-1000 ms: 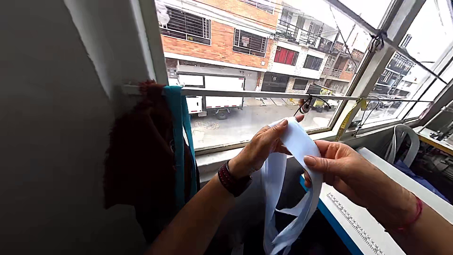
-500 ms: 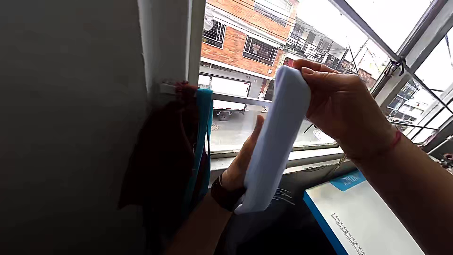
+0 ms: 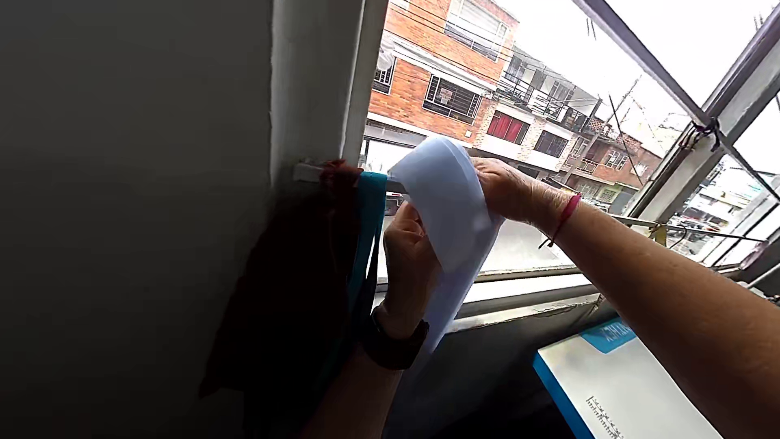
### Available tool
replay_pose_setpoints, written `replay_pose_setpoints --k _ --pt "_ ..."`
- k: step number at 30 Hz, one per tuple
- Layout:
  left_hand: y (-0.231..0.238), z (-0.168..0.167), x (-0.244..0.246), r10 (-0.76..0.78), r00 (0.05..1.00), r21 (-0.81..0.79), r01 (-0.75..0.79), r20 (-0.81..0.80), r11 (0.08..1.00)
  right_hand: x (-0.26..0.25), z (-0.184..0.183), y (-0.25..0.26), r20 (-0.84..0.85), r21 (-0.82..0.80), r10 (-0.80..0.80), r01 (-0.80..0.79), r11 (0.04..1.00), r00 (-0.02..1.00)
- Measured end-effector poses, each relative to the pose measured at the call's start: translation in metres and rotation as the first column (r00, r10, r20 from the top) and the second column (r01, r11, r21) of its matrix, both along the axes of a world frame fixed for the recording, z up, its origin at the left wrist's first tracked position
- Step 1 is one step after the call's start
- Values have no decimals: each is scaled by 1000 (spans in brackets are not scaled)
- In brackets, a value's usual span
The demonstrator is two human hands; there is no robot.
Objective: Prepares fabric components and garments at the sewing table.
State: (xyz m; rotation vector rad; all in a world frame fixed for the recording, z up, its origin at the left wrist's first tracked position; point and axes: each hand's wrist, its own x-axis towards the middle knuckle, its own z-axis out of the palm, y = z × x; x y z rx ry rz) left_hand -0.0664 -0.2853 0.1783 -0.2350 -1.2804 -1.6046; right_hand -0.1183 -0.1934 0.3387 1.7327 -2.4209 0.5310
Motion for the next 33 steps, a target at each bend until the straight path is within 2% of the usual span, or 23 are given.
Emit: replay_pose_setpoints --k 1,3,5,6,7,8,9,11,12,13,16,18,20,22,24,25,26,27,29,30,33 --pt "0 -4 -3 -45 999 22 45 -1 999 0 2 -2 23 17 -23 22 1000 999" --pt "1 -15 -22 -201 968 123 220 -151 968 -4 1 -1 90 23 -38 36 999 995" --pt "13 15 -27 -369 894 308 436 -253 846 -12 -5 6 138 -88 48 -36 995 989" --pt "20 26 -19 -426 868 370 495 -257 786 -13 -13 11 101 -218 107 -83 972 989" --pt "26 25 -12 -464 852 376 523 -241 765 -11 -24 16 8 -357 125 -114 927 992" --pt "31 21 -9 -479 843 388 537 -244 749 -6 -36 19 -131 -484 73 -128 866 989" --pt "35 14 -10 -497 818 430 575 -291 696 -1 -49 24 -263 -575 -24 -137 806 965" --pt "43 -2 -10 -534 765 595 630 -361 500 13 -74 38 -361 -675 -143 -153 722 921" --pt "47 -9 -8 -558 763 690 595 -326 412 22 -87 45 -307 -711 -180 -99 696 935" --pt "52 -18 -6 -595 759 743 554 -266 375 29 -102 49 -206 -746 -209 -15 666 956" --pt "73 -58 -1 -727 681 762 516 -88 392 41 -138 50 216 -731 -217 305 611 952" --pt "78 -92 16 -859 511 670 629 26 395 42 -150 48 409 -669 -165 418 614 898" --pt "81 -116 34 -947 315 631 724 57 279 43 -156 49 523 -620 -146 493 610 839" --pt "89 -144 40 -976 209 693 694 67 196 42 -159 53 647 -552 -118 570 609 753" --pt "92 -190 43 -995 77 734 672 63 99 38 -167 60 707 -516 -79 589 622 702" --pt "91 -216 47 -994 34 731 675 103 99 37 -175 65 733 -485 -64 585 650 677" --pt "87 -236 55 -982 19 744 649 189 156 38 -185 71 750 -448 -57 570 688 659" --pt "81 -256 65 -953 22 753 608 301 252 41 -196 77 768 -403 -63 558 725 638" --pt "61 -281 89 -813 32 664 558 581 497 49 -218 85 781 -340 -96 550 763 617" --pt "51 -285 100 -710 22 591 536 704 602 51 -228 88 762 -326 -122 539 776 636" --pt "20 -302 129 -457 -50 431 437 888 790 54 -275 108 635 -346 -166 470 812 755"
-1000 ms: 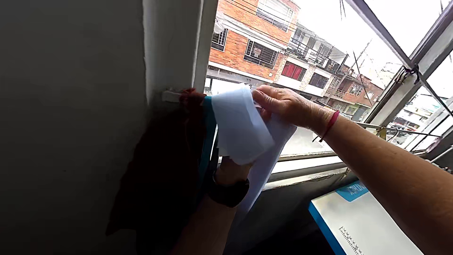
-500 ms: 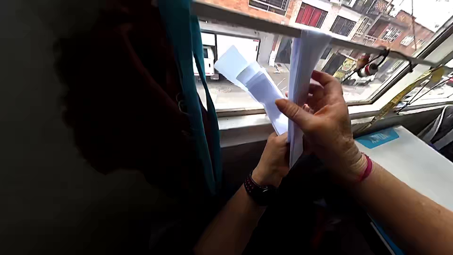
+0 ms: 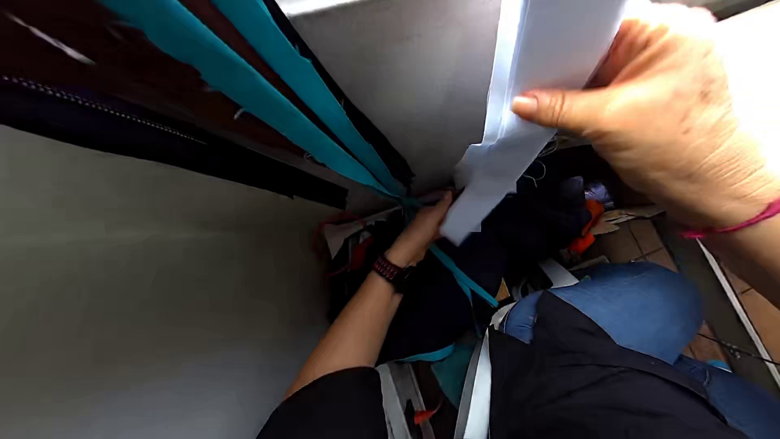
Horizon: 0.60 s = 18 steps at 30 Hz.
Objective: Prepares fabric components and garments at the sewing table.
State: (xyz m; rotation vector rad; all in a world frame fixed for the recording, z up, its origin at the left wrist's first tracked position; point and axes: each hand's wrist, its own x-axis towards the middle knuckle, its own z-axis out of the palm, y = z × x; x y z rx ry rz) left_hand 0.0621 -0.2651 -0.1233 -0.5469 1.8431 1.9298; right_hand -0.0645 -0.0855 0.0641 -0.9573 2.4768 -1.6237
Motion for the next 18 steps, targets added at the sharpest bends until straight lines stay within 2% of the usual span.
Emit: replay_pose_setpoints --k 1,2,4,5,7,9,10,12,14,16,18 --pt "-10 -3 12 -23 999 -152 19 -23 988 2 -18 8 -19 44 -30 30 999 999" --pt "-19 -8 23 -86 994 -351 58 -66 935 5 -35 15 -19 111 -79 80 991 997" --pt "-33 -24 40 -309 947 -711 158 -87 685 12 -60 32 48 308 -180 157 938 982" --pt "-39 -30 44 -398 917 -795 223 -24 563 15 -68 40 126 407 -218 150 901 968" --pt "-48 -26 44 -459 849 -792 461 262 400 26 -82 58 287 518 -256 76 852 923" --pt "-60 -10 35 -428 718 -628 692 548 355 45 -94 77 392 556 -217 -42 830 894" --pt "-71 -6 32 -410 663 -559 748 626 358 55 -98 87 443 572 -179 -123 811 879" --pt "-99 -1 30 -380 608 -504 793 697 342 75 -104 106 526 599 -114 -272 753 843" --pt "-134 4 30 -318 589 -521 807 743 278 92 -112 122 575 620 -100 -353 701 812" --pt "-166 6 35 -225 594 -545 801 772 246 107 -124 135 614 623 -133 -373 688 778" --pt "-171 20 33 -128 597 -565 796 792 214 117 -134 144 644 629 -194 -367 686 740"
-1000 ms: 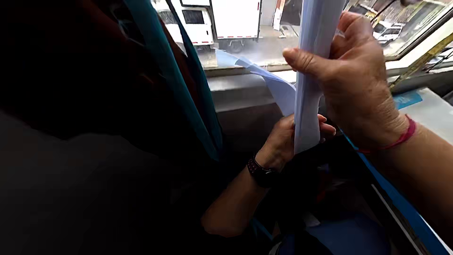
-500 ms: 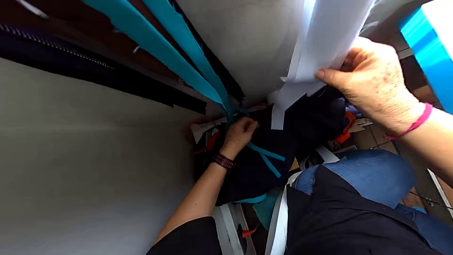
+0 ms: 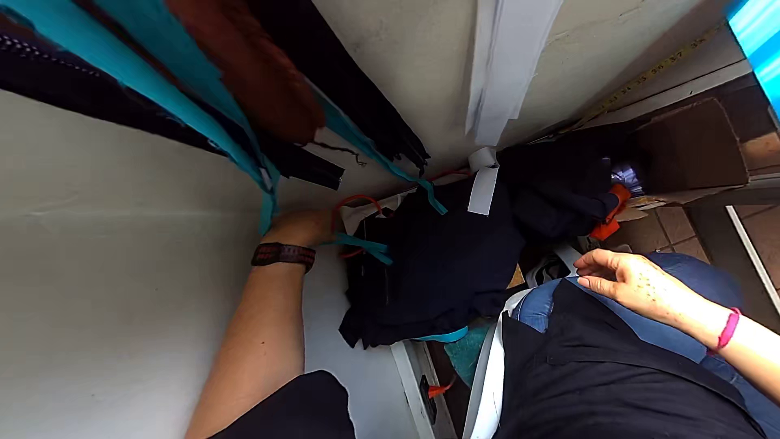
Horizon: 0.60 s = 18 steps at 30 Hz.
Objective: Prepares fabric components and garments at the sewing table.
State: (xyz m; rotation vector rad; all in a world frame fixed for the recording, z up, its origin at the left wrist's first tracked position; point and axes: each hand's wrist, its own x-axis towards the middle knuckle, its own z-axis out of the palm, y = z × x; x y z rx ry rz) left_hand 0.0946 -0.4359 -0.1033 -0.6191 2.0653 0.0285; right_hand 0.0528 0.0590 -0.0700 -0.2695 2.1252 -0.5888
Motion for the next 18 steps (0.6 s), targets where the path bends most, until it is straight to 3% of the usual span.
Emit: replay_pose_setpoints --k 2,4,6,8,10,12,14,16,18 --pt "13 4 1 18 991 9 -17 -129 1000 10 -4 5 32 29 -27 26 999 999" --pt "42 -5 1 -31 918 198 118 -394 973 15 -5 5 60 43 -32 30 999 998" --pt "98 -24 -8 2 723 398 378 -691 836 19 -5 4 70 38 -45 43 998 996" --pt "159 -53 -26 105 575 454 507 -811 733 21 -6 4 73 27 -48 46 999 996" --pt "192 -77 -46 101 570 453 519 -815 725 23 -5 4 63 28 -42 40 999 997" --pt "192 -83 -66 159 554 465 472 -818 749 22 0 10 38 24 -28 27 999 999" --pt "173 -63 -83 408 510 600 295 -757 744 23 0 21 3 -17 -82 82 996 997" --pt "153 -42 -89 641 438 741 92 -630 666 25 -8 31 -4 -41 -185 185 982 983" --pt "141 -29 -79 622 504 760 114 -600 640 25 -16 35 -6 -26 -267 267 963 964"
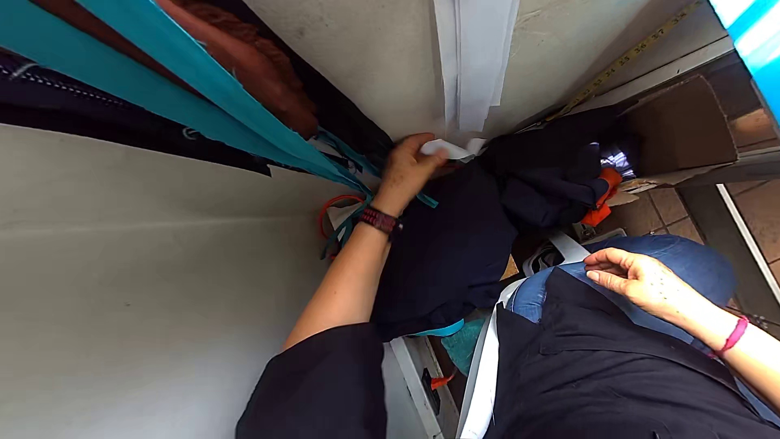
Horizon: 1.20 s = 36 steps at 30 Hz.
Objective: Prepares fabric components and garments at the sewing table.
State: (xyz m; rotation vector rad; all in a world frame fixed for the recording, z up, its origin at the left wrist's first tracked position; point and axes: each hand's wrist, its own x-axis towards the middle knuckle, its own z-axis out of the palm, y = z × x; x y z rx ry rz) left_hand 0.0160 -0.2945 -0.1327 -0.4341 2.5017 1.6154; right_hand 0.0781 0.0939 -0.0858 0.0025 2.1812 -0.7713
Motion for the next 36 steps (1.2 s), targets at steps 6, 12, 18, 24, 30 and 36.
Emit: replay_pose_setpoints --k 6,12,18,24,30,36 --pt "19 -45 103 -653 667 -400 742 358 538 5 -3 -3 64 28 114 -116 993 991" --pt "-42 -35 89 -370 905 11 377 210 926 0 5 -5 74 70 153 -158 985 985" --pt "-91 -21 81 365 863 -31 -379 348 925 -3 5 -1 79 57 89 -94 994 993" --pt "-72 -25 91 -102 822 -132 210 561 969 0 10 0 140 51 128 -136 989 982" --pt "-8 21 58 -669 452 43 810 590 585 -3 65 19 76 13 256 -258 966 964" --pt "36 43 63 -459 419 -244 886 783 394 63 96 71 -74 -65 62 -67 996 995"
